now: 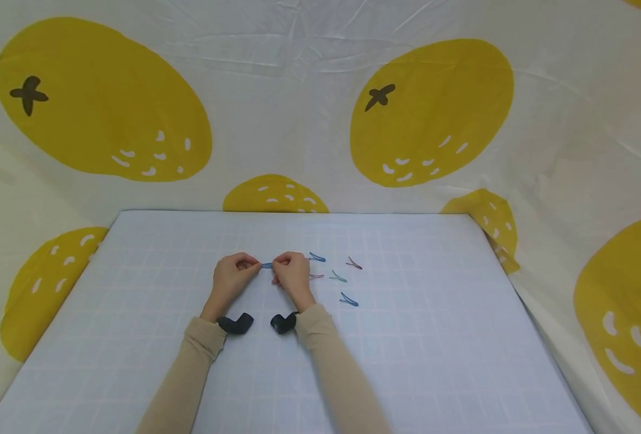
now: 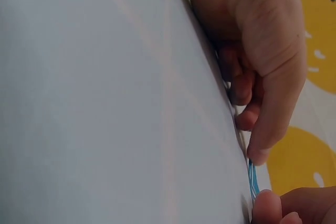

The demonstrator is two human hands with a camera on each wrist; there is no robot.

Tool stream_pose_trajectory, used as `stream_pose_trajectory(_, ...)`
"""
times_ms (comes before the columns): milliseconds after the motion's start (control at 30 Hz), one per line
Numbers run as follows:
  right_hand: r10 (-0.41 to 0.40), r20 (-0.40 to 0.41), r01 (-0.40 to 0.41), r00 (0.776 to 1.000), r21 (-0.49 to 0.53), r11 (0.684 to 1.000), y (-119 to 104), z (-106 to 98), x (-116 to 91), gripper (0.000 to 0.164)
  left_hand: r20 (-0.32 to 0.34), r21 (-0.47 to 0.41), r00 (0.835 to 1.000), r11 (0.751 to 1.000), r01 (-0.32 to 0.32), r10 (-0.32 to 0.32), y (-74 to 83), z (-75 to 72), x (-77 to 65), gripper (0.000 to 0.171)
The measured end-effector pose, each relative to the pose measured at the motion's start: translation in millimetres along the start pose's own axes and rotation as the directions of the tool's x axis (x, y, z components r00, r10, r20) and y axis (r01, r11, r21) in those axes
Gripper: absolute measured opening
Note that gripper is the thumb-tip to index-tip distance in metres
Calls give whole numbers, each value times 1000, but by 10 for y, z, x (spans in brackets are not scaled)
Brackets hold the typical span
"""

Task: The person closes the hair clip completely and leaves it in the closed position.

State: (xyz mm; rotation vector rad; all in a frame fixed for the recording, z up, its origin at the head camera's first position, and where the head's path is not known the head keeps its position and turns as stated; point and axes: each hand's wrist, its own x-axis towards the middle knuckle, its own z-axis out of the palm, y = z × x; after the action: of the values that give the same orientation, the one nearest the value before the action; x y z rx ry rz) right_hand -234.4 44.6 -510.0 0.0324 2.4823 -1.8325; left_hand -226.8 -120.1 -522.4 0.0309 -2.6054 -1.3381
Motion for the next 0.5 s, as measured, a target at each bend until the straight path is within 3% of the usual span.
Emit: stream_pose_trajectory(500, -5, -14, 5, 1000, -5, 1000, -9, 10, -11, 5, 0, 10, 1000, 1000, 15, -15, 0, 13, 3, 11)
